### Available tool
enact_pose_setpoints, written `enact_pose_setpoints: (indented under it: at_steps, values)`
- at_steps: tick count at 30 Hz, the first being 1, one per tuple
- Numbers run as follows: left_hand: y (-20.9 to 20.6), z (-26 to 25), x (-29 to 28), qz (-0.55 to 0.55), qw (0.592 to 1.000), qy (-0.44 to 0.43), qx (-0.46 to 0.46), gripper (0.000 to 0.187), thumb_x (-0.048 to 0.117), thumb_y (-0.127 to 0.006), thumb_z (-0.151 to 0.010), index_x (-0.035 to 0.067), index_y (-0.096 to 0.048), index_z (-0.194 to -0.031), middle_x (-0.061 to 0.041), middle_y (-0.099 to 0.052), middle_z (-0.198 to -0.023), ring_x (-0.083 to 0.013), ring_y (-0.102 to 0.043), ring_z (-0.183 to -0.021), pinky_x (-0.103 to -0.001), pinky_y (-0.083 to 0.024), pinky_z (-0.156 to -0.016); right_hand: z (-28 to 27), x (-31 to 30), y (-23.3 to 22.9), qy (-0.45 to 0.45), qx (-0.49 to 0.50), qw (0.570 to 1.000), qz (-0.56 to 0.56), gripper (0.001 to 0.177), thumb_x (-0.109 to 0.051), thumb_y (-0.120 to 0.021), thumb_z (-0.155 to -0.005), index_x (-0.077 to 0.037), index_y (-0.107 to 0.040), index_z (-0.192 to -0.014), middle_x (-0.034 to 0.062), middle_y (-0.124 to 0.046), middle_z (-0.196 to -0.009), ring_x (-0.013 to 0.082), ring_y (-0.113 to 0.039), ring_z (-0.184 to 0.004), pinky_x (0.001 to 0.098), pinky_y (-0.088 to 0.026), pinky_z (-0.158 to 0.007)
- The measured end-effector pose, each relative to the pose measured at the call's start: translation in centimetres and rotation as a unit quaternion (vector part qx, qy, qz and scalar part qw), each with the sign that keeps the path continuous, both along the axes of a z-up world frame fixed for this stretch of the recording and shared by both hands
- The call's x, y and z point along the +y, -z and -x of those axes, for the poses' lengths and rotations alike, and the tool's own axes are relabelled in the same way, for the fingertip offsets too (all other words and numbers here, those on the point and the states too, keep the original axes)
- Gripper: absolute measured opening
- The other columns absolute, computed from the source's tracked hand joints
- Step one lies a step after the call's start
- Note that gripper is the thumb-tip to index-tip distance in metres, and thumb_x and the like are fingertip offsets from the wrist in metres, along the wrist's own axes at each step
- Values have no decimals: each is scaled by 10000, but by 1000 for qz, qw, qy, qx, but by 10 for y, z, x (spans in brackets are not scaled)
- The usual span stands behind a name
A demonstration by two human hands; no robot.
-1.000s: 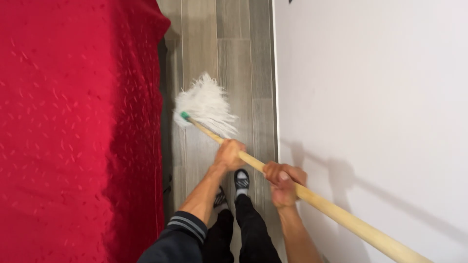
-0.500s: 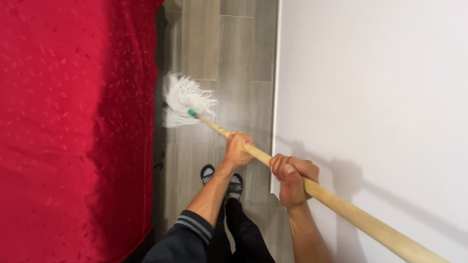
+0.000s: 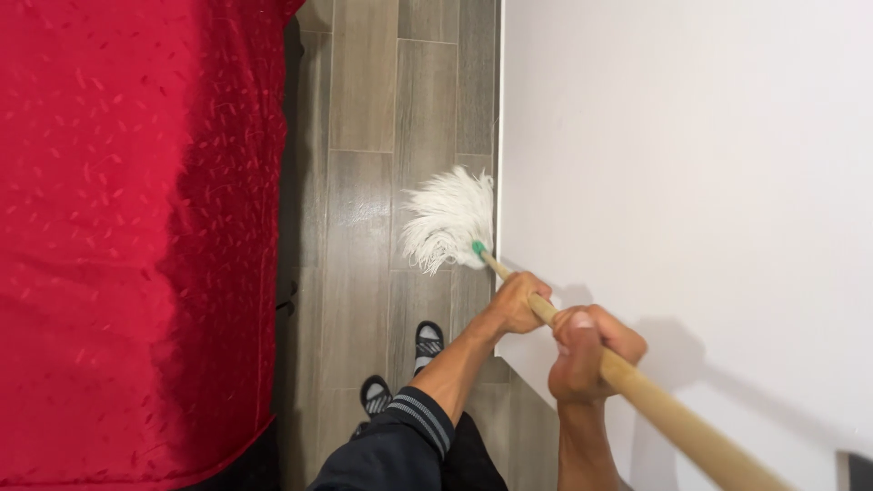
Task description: The person mops the tiled floor in a bedroom and hallway using a string mop, then detaches the mop head and washes it in a utility sink with water and detergent. The person rinses and wrings the mop head by hand before the clip ends.
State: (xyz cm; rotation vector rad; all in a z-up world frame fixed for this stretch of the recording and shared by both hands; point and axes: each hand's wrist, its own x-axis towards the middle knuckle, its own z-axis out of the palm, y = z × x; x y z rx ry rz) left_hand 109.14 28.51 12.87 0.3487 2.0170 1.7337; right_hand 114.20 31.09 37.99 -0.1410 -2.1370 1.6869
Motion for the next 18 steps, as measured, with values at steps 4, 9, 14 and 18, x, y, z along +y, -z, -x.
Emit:
enact_pose_setpoints:
  at_steps: [4,9,14,18]
  values:
    - [-38,-21,-45,102,989,105,-37,226,74,-659,-774,179,-554,-604,-6,-621,-623,-204,-629,-647,-423,-466,-564,-26,-19,2,42,21,995,87,389,-59,-473,-952,-132,-277,-623,10,-253,-563,163,-314,-503,341,-372,-567]
    - [-36,-55,-126,163,970,157,-84,333,-44,-814,-942,172,-661,-739,2,-699,-718,-189,-796,-747,-389,-705,-822,-80,-48,65,-54,152,972,169,374,-76,-603,-991,-126,-422,-668,-10,-346,-566,139,-354,-461,368,-329,-445]
    - [-16,-81,-190,247,962,113,-19,251,-5,-759,-853,193,-711,-707,-36,-752,-769,-230,-770,-773,-405,-664,-698,-116,-104,79,-117,202,960,154,343,-61,-636,-979,-81,-501,-664,30,-416,-527,162,-416,-425,340,-379,-444]
    - [41,-105,-235,225,972,54,47,243,30,-741,-743,216,-654,-613,-2,-684,-629,-223,-774,-746,-449,-660,-804,-136,-129,95,-168,190,951,176,379,-142,-698,-1024,-123,-541,-680,-16,-443,-522,142,-441,-429,318,-422,-450]
